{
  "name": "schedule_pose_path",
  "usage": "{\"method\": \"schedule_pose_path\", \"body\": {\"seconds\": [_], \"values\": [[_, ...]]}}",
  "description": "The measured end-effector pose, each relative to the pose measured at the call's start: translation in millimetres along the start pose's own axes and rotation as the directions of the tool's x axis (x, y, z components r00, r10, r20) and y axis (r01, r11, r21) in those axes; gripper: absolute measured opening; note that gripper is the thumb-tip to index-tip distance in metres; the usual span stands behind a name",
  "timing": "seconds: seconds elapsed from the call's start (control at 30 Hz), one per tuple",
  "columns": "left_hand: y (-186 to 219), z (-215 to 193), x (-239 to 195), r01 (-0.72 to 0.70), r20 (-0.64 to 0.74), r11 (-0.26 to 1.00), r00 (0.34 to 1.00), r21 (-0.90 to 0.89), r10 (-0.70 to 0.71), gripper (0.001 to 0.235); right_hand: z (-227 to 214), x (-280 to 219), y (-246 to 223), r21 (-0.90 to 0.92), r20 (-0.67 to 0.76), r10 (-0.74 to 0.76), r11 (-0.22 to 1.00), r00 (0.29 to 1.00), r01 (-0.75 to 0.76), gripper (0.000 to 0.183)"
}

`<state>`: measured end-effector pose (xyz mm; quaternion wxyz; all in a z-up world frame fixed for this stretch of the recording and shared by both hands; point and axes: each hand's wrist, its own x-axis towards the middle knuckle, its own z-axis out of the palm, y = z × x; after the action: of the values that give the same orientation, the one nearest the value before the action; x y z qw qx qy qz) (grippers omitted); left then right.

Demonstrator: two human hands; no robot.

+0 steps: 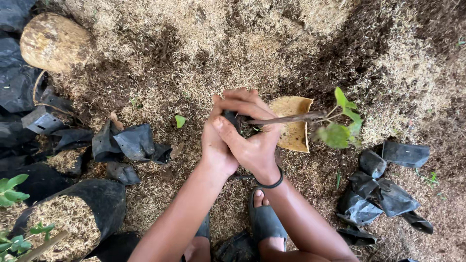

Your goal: The person plants small seedlings into black plastic nursery bags filled with sawdust-like substrate. They scoop substrate with a wooden scoop, place seedlings into the bags, and press the substrate around the roots.

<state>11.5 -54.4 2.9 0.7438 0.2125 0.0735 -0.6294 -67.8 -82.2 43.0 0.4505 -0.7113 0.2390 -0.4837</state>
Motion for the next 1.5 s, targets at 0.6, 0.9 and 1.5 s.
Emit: {"method": "schedule_pose_path", "body": {"seconds": [0.6,0.9,1.5], "values": [[2.2,0.9,-41.5,-0.521,0.226,0.444,0.796,0.729,0.561,0.049,2.9,-4.4,46.0,0.959,0.048,0.655,0.181,0.754,-0.219,0.037],[12.3,3.5,-49.0,-0.566,0.594,-0.249,0.578,0.786,0.559,0.020,-10.6,0.3,61.8,0.972,0.229,0.710,-0.134,0.666,-0.192,0.039],[121.5,0.3,-38.5,-0.372,0.694,-0.588,0.338,0.719,0.635,0.006,-45.8,3.3,95.8,0.928,0.072,0.922,0.077,0.380,-0.363,0.047]]}}
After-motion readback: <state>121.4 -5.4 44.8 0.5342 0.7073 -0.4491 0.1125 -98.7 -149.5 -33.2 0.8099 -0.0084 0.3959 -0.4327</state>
